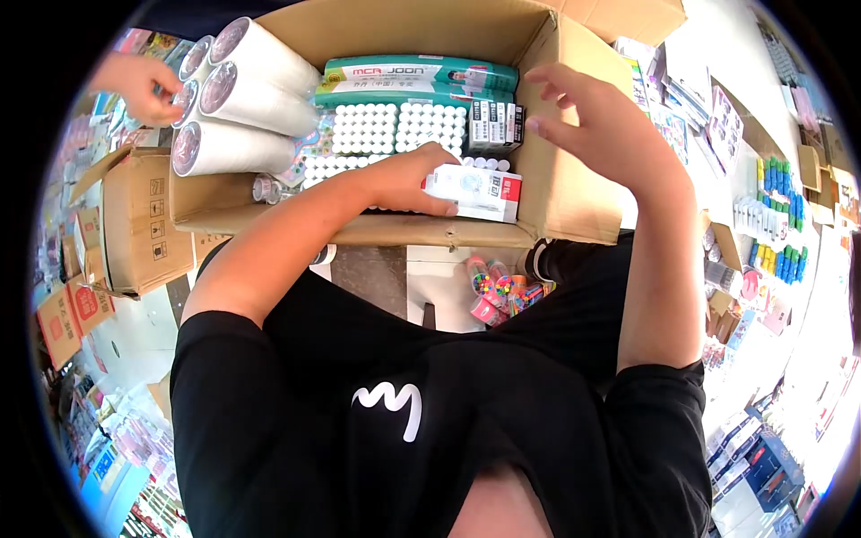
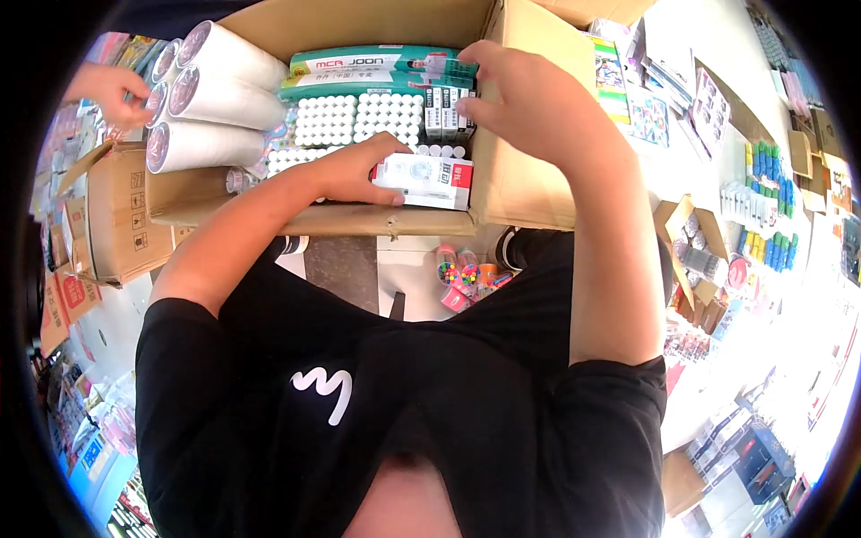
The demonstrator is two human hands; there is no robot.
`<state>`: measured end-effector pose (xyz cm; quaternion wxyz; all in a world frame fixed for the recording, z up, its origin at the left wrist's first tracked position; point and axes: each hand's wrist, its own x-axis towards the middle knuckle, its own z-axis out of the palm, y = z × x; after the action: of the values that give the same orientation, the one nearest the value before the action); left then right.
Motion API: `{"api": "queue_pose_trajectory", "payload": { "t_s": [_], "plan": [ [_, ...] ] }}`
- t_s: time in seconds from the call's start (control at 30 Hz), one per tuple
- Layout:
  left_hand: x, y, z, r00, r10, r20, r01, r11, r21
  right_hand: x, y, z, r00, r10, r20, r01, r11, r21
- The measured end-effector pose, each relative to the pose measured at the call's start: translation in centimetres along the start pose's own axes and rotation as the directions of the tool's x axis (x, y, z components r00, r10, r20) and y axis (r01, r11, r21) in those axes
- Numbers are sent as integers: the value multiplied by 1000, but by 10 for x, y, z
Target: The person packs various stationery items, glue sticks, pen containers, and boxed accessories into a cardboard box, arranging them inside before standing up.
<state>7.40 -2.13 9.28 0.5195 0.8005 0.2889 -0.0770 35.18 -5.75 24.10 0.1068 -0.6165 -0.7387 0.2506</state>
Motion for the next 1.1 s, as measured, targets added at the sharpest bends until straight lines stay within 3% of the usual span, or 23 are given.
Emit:
{"api": "queue_pose_trajectory", "payload": {
  "t_s": [0.03, 0.17, 0.23, 0.3, 0.4, 0.47, 0.5, 0.53, 0.6, 0.73, 0.83, 0.93, 1.0, 1.1],
  "plan": [
    [1, 1, 0, 994, -103, 19, 104, 993, -61, 0, -1, 5, 1000, -16, -3, 16, 1000, 10],
    [7, -6, 3, 995, -101, -27, 101, 995, 15, 0, -10, 20, 998, -52, 19, 53, 998, -19],
    [9, 3, -6, 939, -287, 188, 325, 918, -226, 1, -11, 25, 998, -52, 23, 53, 998, -29],
    [8, 3, -8, 937, -290, 196, 333, 911, -243, 2, -15, 29, 998, -56, 31, 57, 998, -39],
    [5, 15, -17, 940, -278, 197, 317, 925, -208, 4, -25, 33, 996, -92, -3, 89, 974, -207],
    [3, 22, -22, 991, 55, -125, -35, 987, 159, 3, -26, 43, 985, -130, 114, 154, 961, -230],
    [5, 26, -28, 992, 50, -117, -18, 967, 255, 3, -23, 51, 971, -195, 136, 220, 953, -207],
    [2, 28, -27, 961, 158, -226, -71, 934, 350, 6, -21, 57, 970, -196, 141, 223, 953, -207],
    [2, 30, -33, 939, 186, -288, -53, 908, 416, 14, -21, 69, 952, -117, 283, 173, 968, -183],
    [-2, 41, -41, 946, 164, -278, -32, 905, 425, 23, -20, 96, 981, -127, 147, 168, 933, -317],
    [-3, 47, -37, 921, 141, -364, 16, 918, 396, 28, -21, 99, 979, -50, 199, 116, 935, -336],
    [-4, 59, -40, 919, 148, -366, 53, 871, 488, 25, -20, 94, 992, -25, 127, 55, 970, -236],
    [-3, 68, -39, 830, 377, -410, -69, 800, 596, 20, -16, 84, 991, -32, 128, 60, 973, -222],
    [5, 63, -25, 794, 392, -465, -123, 852, 509, 19, -11, 71, 985, -13, 173, 50, 976, -214]
  ]
}}
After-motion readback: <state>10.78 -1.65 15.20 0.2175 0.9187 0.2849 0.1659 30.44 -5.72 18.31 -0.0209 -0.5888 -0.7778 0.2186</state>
